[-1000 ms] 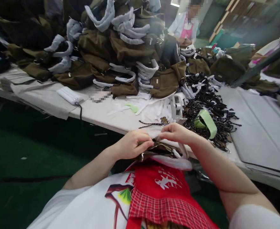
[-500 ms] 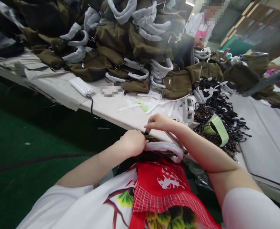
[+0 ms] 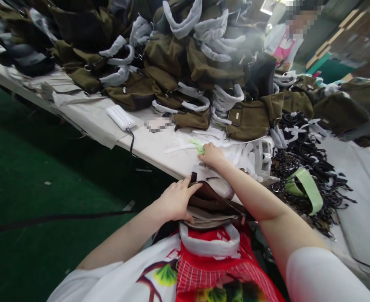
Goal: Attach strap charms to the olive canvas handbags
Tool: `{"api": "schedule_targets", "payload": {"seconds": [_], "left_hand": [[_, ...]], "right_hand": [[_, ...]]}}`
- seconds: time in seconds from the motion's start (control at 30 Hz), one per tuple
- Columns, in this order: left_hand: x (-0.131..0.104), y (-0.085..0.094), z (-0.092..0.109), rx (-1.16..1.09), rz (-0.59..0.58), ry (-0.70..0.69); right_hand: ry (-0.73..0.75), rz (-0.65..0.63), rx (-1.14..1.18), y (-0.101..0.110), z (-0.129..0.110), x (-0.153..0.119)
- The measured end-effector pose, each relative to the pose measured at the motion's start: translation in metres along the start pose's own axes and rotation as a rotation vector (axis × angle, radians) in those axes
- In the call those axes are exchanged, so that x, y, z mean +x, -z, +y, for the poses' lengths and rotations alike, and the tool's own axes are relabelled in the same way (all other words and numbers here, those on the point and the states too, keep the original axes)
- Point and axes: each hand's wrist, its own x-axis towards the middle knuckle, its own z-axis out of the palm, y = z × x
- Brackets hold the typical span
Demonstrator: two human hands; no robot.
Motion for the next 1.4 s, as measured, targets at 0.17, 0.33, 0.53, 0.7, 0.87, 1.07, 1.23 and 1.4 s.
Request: {"api": "schedule_targets", "payload": {"seconds": [0.17,0.33,0.53,0.7,0.87,1.07,1.23,1.4], "left_hand": [[0.000,-0.002,-0.003,0.006,-0.013,0.009],[0.000,0.002,-0.002,0.002,-0.011,0.022],[-0.003,0.004,-0.002,-0.001,-0.010,0.009],[-0.004,0.006,0.002,0.003,-0.018,0.004],[0.000,0.009,0.008,0.009,-0.013,-0.013],[0.003,0.010,0.010,0.023,-0.001,-0.018],[0.006,0.005,0.005,0.016,-0.006,-0.026],[0.012,0.003,0.000,0.001,-0.021,-0.067]], "right_hand": [[-0.029,0.031,-0.062,-0.009,-0.009,0.013],[0.002,0.030,-0.087,-0.004,-0.013,0.024],[-0.008,0.022,-0.059,0.003,-0.008,0.021],[-0.084,0.033,0.016,0.024,0.014,0.018],[-0.120,0.007,0.167,0.032,0.032,0.010],[-0.103,0.082,0.309,0.046,0.038,0.003],[0.058,0.524,0.649,0.079,0.036,-0.058],[0.284,0.015,0.635,0.047,0.010,-0.154]]}}
